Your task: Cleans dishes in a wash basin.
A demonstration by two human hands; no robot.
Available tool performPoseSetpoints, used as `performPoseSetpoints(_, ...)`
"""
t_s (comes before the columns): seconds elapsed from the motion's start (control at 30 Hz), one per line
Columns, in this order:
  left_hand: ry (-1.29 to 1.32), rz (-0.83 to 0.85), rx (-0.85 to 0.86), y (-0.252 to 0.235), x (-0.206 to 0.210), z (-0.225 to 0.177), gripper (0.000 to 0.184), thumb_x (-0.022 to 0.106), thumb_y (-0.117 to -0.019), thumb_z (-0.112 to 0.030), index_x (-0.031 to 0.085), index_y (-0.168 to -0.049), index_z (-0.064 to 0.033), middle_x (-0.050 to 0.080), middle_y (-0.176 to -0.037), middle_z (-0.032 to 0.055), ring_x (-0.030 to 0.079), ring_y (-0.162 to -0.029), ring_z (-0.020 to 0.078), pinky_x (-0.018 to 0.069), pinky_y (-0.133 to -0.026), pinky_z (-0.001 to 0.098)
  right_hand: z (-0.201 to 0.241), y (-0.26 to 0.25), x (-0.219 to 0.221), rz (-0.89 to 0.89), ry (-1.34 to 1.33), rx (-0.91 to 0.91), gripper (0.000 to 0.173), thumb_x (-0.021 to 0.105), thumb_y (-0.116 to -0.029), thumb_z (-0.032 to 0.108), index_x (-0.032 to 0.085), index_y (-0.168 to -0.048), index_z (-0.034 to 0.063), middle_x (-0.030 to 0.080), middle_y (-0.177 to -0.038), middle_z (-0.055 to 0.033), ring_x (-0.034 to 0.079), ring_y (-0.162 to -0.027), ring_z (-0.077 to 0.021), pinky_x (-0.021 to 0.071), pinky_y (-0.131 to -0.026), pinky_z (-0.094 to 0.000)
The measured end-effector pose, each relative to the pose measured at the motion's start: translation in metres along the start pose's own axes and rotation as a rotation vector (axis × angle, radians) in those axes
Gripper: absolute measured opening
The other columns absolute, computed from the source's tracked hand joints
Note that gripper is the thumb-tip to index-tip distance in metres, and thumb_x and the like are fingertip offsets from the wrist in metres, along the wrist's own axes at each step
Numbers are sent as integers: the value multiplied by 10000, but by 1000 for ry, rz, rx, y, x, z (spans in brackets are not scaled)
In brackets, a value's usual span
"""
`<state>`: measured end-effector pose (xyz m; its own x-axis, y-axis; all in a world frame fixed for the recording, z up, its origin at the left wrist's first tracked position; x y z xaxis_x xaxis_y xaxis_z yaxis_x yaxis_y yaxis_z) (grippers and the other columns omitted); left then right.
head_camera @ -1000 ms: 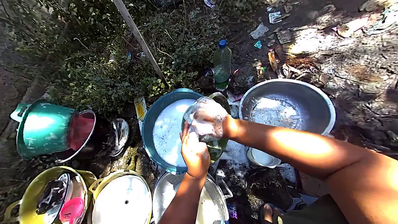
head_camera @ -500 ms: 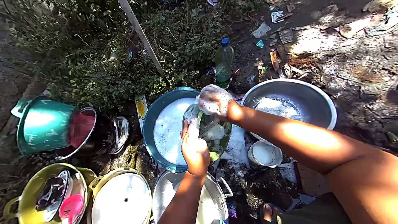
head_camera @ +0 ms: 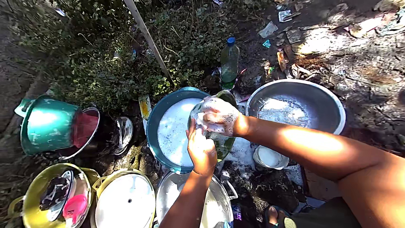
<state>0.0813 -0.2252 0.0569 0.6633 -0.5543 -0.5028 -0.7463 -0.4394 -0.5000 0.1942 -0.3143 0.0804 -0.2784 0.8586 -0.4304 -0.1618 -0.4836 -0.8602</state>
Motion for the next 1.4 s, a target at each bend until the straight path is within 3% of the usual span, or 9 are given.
performPoseSetpoints(0.17, -65, 57, 39, -5, -1, -1, 505, 482, -829, -14, 682, -1291, 12, 666, -1353, 138, 541, -1375, 285, 358, -1196, 469, -34, 0, -15, -5, 24, 115, 203, 605, -976, 163, 734, -972, 6, 706, -1058, -219, 664, -1117, -370, 466, -1085, -498)
performPoseSetpoints(0.5, -28, 26, 39, -5, 2, -3, 449, 505, -819, -12, 712, -1212, 52, 698, -1285, 165, 567, -1345, 285, 354, -1193, 451, -13, -3, -6, 27, -1, -50, 179, 630, -960, 184, 742, -965, 44, 716, -970, -164, 686, -1046, -317, 493, -1053, -481)
performPoseSetpoints(0.7, -179, 83, 38, -5, -5, 0, 534, 486, -809, -2, 661, -1312, 26, 654, -1367, 154, 557, -1361, 286, 386, -1172, 460, -45, 18, -13, 64, 19, 124, 132, 641, -923, 134, 750, -944, 63, 677, -1153, -230, 619, -1184, -397, 492, -1044, -501)
performPoseSetpoints(0.83, 4, 60, -34, -2, 2, 1, 509, 486, -811, -5, 686, -1277, 31, 657, -1357, 163, 534, -1377, 269, 352, -1200, 427, -20, 5, -16, -40, 4, 200, 127, 629, -917, 126, 707, -872, 37, 705, -1026, -165, 656, -1097, -313, 522, -990, -426)
performPoseSetpoints(0.93, 159, -19, -85, 0, 5, 4, 316, 547, -807, 16, 730, -1056, 82, 702, -1215, 198, 582, -1299, 239, 388, -1163, 356, 7, -2, 2, -12, 19, 91, 131, 664, -897, 230, 753, -879, 135, 718, -892, -64, 673, -951, -250, 487, -950, -482)
performPoseSetpoints(1.0, 181, -25, -31, 2, 3, 6, 349, 521, -802, -7, 739, -1062, 76, 705, -1227, 199, 565, -1328, 268, 354, -1188, 397, 5, -1, 5, -24, 54, 77, 182, 631, -916, 264, 763, -876, 145, 720, -860, -56, 681, -909, -247, 501, -906, -477)
performPoseSetpoints(1.13, 230, -6, -47, 11, 2, 11, 465, 485, -824, -9, 671, -1233, 109, 591, -1408, 252, 444, -1446, 313, 304, -1222, 382, -39, 13, -13, -96, 52, 448, 200, 614, -944, 153, 741, -974, 1, 704, -1030, -202, 660, -1057, -350, 510, -949, -510)
performPoseSetpoints(1.27, -7, 59, -41, 12, -5, 8, 526, 490, -838, -47, 612, -1325, 110, 574, -1439, 237, 437, -1455, 321, 277, -1223, 440, -96, 54, -13, -96, -66, 915, 279, 559, -984, 87, 627, -1198, -80, 659, -1178, -240, 637, -1135, -306, 501, -1011, -460)
performPoseSetpoints(1.4, -56, 244, -73, -7, -13, 8, 576, 542, -842, -75, 572, -1406, 37, 488, -1525, 227, 382, -1488, 313, 302, -1222, 429, -73, 34, -10, -119, 37, 767, 255, 570, -973, 106, 656, -1097, -99, 677, -1086, -256, 665, -1067, -352, 522, -955, -481)
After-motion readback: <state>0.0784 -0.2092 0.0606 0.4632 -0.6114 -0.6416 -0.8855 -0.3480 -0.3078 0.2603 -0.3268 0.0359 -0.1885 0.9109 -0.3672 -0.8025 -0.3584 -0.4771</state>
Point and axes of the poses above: each hand's wrist, its own y-axis away from the middle knuckle, its own x-axis out of the palm, z = x × y, the point moved 6 cm from there along -y, towards the middle knuckle
